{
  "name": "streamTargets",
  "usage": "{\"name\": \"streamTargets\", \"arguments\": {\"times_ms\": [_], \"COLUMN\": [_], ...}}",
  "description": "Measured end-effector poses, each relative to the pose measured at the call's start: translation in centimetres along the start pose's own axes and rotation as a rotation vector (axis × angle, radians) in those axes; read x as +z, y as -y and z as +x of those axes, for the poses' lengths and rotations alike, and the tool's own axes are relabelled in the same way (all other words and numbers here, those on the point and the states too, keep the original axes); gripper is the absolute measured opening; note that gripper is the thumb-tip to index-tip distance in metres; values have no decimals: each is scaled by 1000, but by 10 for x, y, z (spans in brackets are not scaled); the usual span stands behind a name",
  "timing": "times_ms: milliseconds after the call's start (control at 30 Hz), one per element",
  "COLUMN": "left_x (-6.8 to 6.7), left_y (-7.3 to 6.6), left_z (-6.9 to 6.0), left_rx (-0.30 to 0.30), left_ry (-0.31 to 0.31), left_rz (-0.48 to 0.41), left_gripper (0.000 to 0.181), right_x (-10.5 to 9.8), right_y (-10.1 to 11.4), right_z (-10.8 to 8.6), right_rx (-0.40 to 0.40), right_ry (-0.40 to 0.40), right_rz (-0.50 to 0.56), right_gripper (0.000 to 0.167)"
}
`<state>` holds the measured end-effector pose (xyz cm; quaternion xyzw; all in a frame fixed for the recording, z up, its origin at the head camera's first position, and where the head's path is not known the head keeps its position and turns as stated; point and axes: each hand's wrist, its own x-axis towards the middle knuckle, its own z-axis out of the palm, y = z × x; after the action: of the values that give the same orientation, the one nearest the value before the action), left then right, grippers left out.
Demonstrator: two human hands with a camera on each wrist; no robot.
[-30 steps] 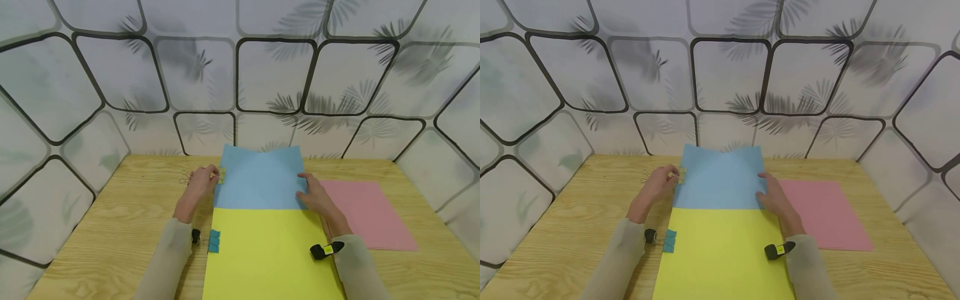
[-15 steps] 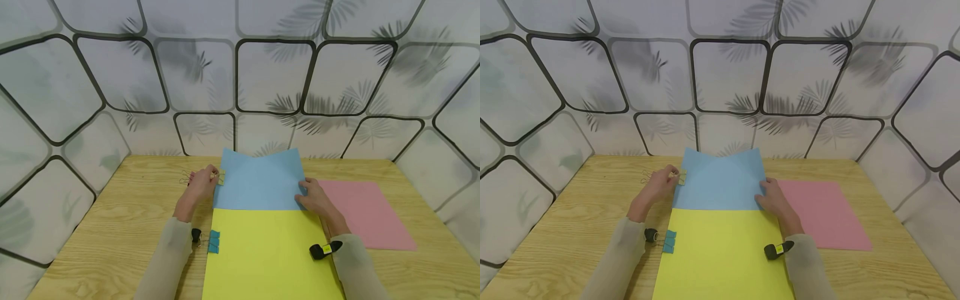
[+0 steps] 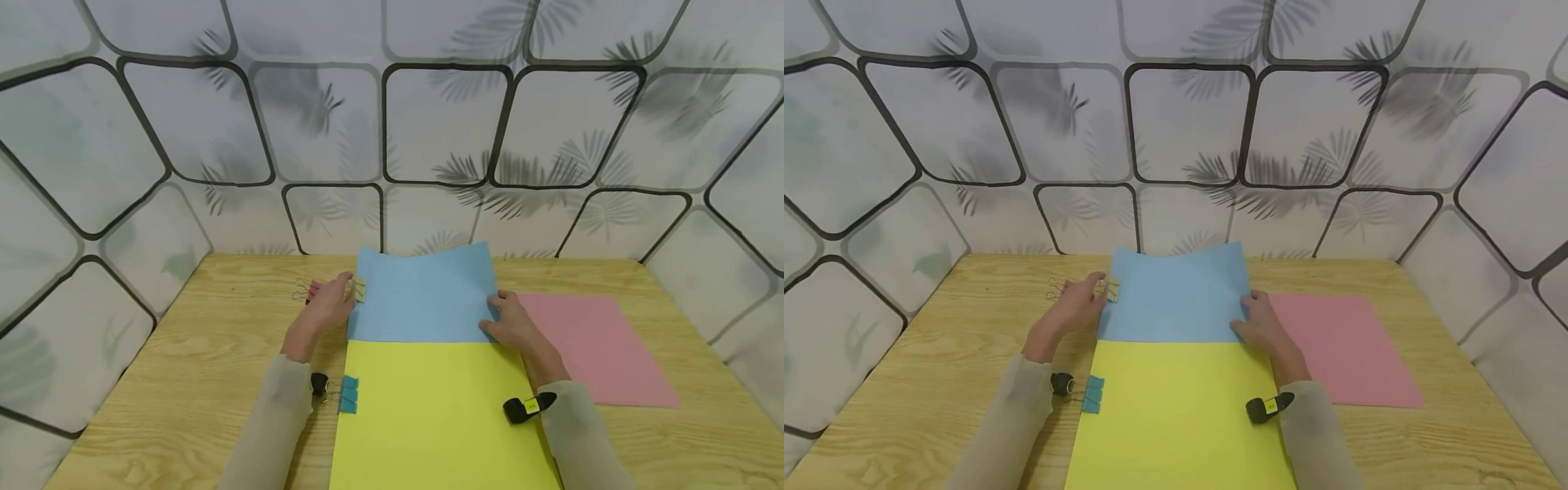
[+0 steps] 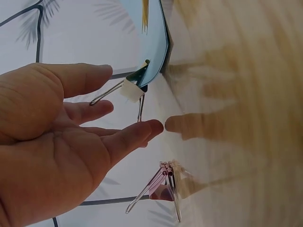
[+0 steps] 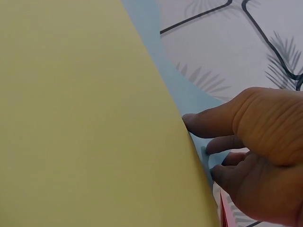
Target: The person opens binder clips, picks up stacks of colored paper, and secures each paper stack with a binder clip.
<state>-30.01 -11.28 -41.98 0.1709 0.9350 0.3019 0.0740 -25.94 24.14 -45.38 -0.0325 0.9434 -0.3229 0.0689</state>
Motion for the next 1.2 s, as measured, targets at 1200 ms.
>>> {"name": "streamTargets", "arguments": {"times_ms": [1200], "left_x": [-3], "left_y": [9], "left_z": [-10], "left_rx": [-5], "left_ry": [148], "left_rz": [16], "left_gripper": [53], "right_x": [4], "right_y": [-2], "right_z": [0], "right_rx": [-13], "right_ry": [-22], "right_rz": [-11], "right_gripper": [61]}}
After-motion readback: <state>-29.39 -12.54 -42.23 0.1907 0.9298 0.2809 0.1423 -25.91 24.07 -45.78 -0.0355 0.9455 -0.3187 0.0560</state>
